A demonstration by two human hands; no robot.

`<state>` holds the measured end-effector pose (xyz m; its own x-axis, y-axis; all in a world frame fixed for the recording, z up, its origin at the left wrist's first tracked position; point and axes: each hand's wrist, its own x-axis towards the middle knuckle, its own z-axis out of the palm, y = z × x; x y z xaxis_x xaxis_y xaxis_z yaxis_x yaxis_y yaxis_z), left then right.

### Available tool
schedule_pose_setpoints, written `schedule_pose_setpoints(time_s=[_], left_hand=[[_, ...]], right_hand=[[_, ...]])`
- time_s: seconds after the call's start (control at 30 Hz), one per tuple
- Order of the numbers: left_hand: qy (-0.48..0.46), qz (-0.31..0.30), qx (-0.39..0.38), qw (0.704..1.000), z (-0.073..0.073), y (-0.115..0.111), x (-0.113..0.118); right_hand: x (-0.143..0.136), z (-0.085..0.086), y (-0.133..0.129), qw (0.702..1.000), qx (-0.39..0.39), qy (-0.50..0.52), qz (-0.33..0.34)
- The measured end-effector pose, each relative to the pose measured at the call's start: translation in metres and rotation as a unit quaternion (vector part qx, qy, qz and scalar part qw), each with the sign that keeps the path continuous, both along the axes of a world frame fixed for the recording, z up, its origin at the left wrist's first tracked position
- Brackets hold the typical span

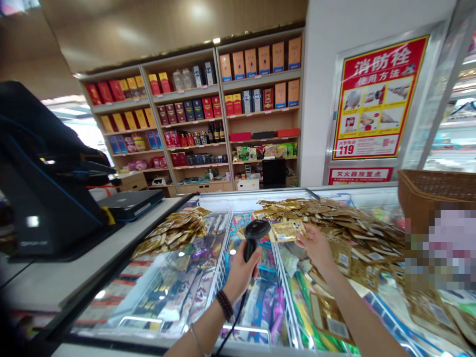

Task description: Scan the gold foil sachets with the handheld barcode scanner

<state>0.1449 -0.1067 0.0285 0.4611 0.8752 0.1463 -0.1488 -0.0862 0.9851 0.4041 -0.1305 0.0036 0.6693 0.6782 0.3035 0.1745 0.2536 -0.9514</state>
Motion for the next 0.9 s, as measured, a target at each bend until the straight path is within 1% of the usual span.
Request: schedule_pose_setpoints(time_s=[0.17,0.27,0.33,0.57,0.9], left_hand=[[-0.010,-0.033,-0.011,0.999,-0.004,-0.004,0.001],[-0.020,-0.062,-0.029,0.997,-0.006,-0.005,0.001],[-0.018,-0.075,-0.038,0.996,-0.006,-0.007,0.001],[-0.001,-0.085,-0.031,0.996,0.003,-0.014,0.003],[0.007,-0.084,-0.034,0.996,0.003,-0.013,0.003]], right_hand=[[0.002,-0.002,0.002,0.996,0.021,0.085,-0.016],[0.001,-0.004,0.002,0.993,0.024,0.111,-0.027],[0.000,-0.004,0.002,0.992,0.026,0.122,-0.031],[0.000,-0.004,0.002,0.990,0.031,0.136,-0.035],[-0.004,-0.003,0.001,0.990,0.037,0.129,-0.033]])
